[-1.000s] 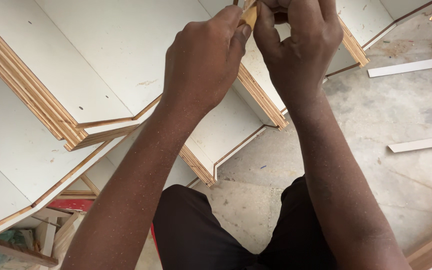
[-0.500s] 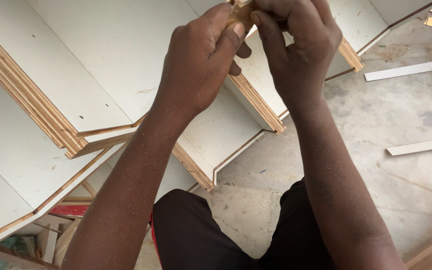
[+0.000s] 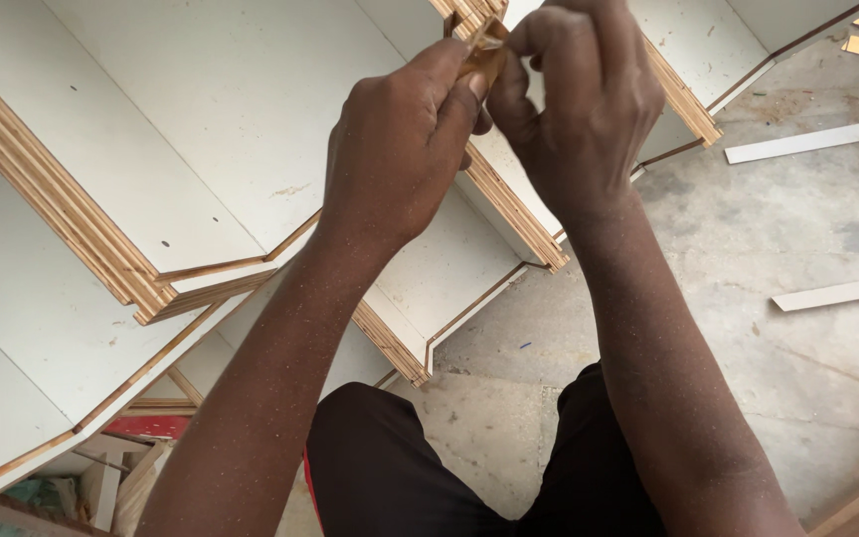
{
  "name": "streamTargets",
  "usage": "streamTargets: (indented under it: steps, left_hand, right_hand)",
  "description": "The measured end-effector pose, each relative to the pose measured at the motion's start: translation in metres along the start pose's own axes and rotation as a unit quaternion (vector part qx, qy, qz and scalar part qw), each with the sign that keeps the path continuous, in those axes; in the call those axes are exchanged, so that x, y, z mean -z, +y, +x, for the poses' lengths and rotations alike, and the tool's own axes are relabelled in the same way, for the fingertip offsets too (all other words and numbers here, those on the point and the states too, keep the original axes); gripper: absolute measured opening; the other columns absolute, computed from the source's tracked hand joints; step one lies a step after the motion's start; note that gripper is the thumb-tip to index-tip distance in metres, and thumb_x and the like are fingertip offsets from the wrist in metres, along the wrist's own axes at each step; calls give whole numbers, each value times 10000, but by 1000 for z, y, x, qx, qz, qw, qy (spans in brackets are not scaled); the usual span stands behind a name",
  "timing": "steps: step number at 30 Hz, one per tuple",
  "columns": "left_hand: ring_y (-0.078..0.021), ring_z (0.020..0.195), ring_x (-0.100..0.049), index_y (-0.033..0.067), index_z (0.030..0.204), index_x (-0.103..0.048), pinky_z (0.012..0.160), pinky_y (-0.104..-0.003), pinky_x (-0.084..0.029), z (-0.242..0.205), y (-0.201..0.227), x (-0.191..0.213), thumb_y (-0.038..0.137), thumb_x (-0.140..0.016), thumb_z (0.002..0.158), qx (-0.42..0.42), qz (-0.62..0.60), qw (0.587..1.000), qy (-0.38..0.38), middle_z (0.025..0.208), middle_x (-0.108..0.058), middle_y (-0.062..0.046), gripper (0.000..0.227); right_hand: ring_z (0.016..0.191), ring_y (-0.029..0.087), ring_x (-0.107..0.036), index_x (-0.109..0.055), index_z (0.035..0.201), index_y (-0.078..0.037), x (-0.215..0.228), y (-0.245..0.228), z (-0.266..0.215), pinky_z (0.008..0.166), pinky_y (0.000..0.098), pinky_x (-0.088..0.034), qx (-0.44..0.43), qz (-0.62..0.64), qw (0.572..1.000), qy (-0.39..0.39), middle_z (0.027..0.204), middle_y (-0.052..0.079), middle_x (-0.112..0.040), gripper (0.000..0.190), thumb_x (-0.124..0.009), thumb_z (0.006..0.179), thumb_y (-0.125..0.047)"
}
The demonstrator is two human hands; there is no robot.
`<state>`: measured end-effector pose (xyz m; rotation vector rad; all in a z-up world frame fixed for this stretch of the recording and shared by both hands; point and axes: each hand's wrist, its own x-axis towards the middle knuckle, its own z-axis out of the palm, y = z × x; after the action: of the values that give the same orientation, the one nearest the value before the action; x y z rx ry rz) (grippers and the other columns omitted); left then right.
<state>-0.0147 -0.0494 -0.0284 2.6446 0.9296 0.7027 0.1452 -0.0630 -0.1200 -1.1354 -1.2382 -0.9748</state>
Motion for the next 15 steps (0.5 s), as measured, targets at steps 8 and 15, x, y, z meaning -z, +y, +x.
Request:
streamTargets:
  steps: [8,15]
  left_hand:
    - [-85,690,-761,51,1152,-663,618,-260,-633,2,-19,15,237,-449,1134,-47,-155,986,25,902,-780,-57,284]
    - [-102,708,-764,34,1204,-659,651,-276,-659,-3,-14,18,225,-445,1125,-52,-189,981,-15,904,-783,-80,297]
  right_hand:
    - [750,99,-653,-580,1038,-33,19,-2,3,606,247,-554,-142,282,948,-32,971,19,-653,137,-678,1094,44]
    - [918,147,-750,-632,1079,-12,16,-5,16,752,242,-669,-73,255,964,-3,1055,103,-656,120,-726,1107,58]
